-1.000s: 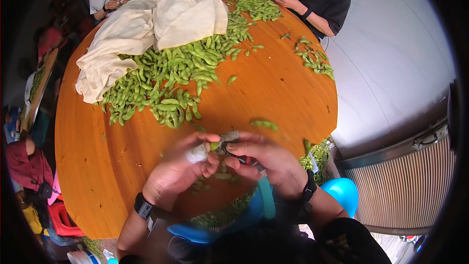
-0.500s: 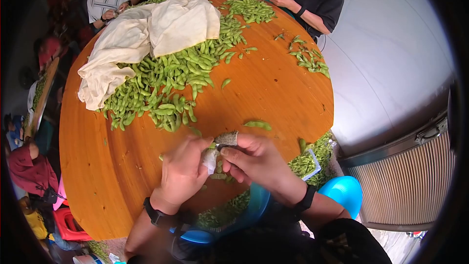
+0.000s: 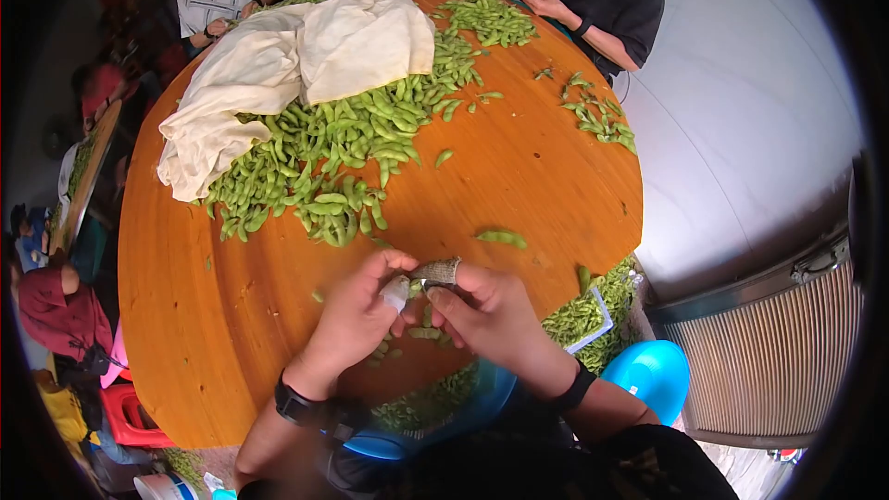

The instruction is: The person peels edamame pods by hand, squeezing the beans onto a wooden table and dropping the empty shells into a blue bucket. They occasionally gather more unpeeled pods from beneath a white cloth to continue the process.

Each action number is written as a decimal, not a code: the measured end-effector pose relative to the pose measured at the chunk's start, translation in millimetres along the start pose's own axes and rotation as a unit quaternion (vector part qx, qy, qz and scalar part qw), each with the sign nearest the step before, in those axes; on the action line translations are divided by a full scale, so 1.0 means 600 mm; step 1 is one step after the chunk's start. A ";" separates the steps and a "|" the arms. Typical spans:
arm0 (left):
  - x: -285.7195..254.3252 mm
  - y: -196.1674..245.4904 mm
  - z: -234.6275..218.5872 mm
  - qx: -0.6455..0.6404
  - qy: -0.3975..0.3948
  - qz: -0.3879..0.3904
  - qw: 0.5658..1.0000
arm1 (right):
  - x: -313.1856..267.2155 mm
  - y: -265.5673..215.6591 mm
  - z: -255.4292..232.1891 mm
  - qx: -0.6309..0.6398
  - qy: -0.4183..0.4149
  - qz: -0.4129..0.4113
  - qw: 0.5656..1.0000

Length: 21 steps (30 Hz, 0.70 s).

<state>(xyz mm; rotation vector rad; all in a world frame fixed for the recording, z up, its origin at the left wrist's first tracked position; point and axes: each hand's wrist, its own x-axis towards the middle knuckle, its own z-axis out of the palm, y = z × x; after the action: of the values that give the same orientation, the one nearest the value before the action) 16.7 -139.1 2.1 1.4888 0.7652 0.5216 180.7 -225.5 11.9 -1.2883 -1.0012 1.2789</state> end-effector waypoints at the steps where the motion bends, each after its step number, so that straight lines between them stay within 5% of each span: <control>1: 0.001 0.000 -0.004 -0.001 0.002 -0.001 1.000 | -0.001 -0.002 0.002 -0.010 0.007 -0.017 1.000; 4: 0.003 0.004 -0.007 -0.071 -0.033 -0.010 0.997 | 0.000 0.001 0.003 -0.039 0.035 -0.054 0.997; 9: 0.001 -0.002 0.006 0.062 0.026 0.099 0.993 | -0.002 0.003 -0.003 -0.114 0.037 -0.096 0.988; 11: -0.001 0.002 0.002 0.076 0.020 0.079 0.994 | -0.005 -0.003 -0.003 -0.037 0.015 0.002 0.999; 13: 0.001 -0.007 0.000 0.090 0.014 0.057 0.994 | -0.006 0.003 0.001 -0.038 0.016 0.001 0.999; 15: 0.009 -0.024 0.001 0.166 0.029 0.184 0.968 | -0.006 0.013 0.005 -0.039 0.016 0.000 0.999; 17: 0.002 -0.009 0.007 0.216 0.038 0.175 0.960 | -0.005 0.027 0.007 -0.077 0.024 -0.109 0.991; 21: -0.002 -0.009 0.033 0.366 0.106 0.197 0.903 | -0.007 0.027 0.011 -0.145 0.043 -0.155 0.976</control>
<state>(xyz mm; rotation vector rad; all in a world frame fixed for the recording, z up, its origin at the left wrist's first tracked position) 29.5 -154.0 -4.7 2.3465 0.8841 0.7576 172.2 -231.4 -3.1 -1.3310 -1.3035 0.8534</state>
